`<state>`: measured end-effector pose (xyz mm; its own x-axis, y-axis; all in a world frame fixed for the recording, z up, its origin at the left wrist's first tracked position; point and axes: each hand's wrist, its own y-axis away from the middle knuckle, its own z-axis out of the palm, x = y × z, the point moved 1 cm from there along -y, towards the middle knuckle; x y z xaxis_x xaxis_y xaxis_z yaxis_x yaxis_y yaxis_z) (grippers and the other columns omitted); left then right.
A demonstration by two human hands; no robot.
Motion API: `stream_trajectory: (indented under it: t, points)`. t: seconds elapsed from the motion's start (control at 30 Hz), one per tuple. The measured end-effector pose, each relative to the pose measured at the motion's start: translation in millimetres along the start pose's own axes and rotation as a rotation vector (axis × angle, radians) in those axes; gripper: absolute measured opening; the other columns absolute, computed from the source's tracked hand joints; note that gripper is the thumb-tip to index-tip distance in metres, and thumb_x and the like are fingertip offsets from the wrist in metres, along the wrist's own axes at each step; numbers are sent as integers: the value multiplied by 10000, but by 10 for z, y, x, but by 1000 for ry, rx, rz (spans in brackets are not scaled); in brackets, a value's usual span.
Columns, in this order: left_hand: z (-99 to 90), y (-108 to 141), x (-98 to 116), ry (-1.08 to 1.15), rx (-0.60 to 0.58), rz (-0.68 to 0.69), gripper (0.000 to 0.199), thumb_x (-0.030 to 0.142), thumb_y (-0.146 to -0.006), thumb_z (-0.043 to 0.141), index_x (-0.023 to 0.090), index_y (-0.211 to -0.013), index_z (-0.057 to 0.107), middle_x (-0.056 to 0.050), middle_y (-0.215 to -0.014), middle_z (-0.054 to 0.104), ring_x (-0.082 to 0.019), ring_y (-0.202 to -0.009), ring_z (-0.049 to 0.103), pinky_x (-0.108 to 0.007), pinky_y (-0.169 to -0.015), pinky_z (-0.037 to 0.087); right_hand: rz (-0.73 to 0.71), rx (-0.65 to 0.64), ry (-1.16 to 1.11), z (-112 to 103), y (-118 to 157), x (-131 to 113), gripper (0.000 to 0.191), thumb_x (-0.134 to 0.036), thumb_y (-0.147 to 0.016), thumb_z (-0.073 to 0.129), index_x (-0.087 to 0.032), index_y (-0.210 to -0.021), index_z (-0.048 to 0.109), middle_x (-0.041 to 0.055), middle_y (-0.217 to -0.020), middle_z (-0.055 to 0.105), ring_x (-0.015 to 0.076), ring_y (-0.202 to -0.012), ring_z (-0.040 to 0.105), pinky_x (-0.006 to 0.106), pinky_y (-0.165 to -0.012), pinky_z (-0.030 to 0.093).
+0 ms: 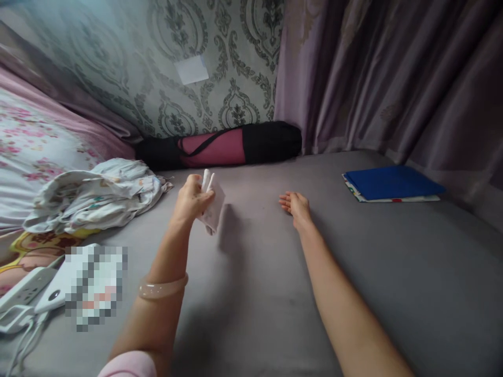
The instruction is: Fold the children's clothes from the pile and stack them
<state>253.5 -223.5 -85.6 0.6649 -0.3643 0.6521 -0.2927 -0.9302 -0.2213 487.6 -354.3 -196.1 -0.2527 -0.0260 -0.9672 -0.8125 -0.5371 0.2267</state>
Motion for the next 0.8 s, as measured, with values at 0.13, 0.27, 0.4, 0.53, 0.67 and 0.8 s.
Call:
stream_trajectory:
  t: [0.13,0.27,0.4,0.53,0.67,0.8]
  points:
    - [124,60,134,-328,-22,129,480,180,-750,613,214,-1211,483,-112,-1090,634,-358,-1096,581,-448,-936,449,-52,21,61,26,5,-10,192,-197,-908,404,-158,-953,586,90,-946,706,103,-667,649,187,-535,462]
    - [507,150,135,-372,-159,155,482,193,-799,564,149,-1261,437,-159,-1104,639,-348,-1094,582,-408,-895,460,-51,5,99,40,2,-17,185,-165,-916,401,-159,-949,582,73,-920,702,82,-626,628,173,-523,444]
    - [812,226,66,-332,-194,177,511,214,-795,565,142,-1280,421,-164,-1123,644,-310,-1053,605,-373,-839,470,-24,-23,108,44,14,-19,179,-137,-921,404,-158,-932,581,61,-906,698,64,-599,613,154,-512,432]
    - [904,221,6,-165,-223,175,534,319,-813,591,160,-1294,423,-107,-1037,687,-252,-969,639,-343,-809,485,11,-43,131,54,33,-23,182,-102,-918,407,-153,-914,581,56,-888,695,55,-583,604,147,-506,432]
    - [864,117,-59,-52,-113,188,367,323,-907,463,157,-1231,519,-101,-1027,700,-211,-950,656,-332,-856,490,23,-55,149,62,39,-15,182,-95,-913,418,-156,-905,589,51,-873,700,58,-579,607,150,-504,435]
    - [881,84,-128,-208,-51,414,375,193,-925,371,99,-1243,546,-153,-1279,597,-251,-1267,489,-384,-1060,374,15,-55,150,66,37,-3,188,-96,-911,421,-156,-900,598,52,-864,703,62,-577,609,158,-513,444]
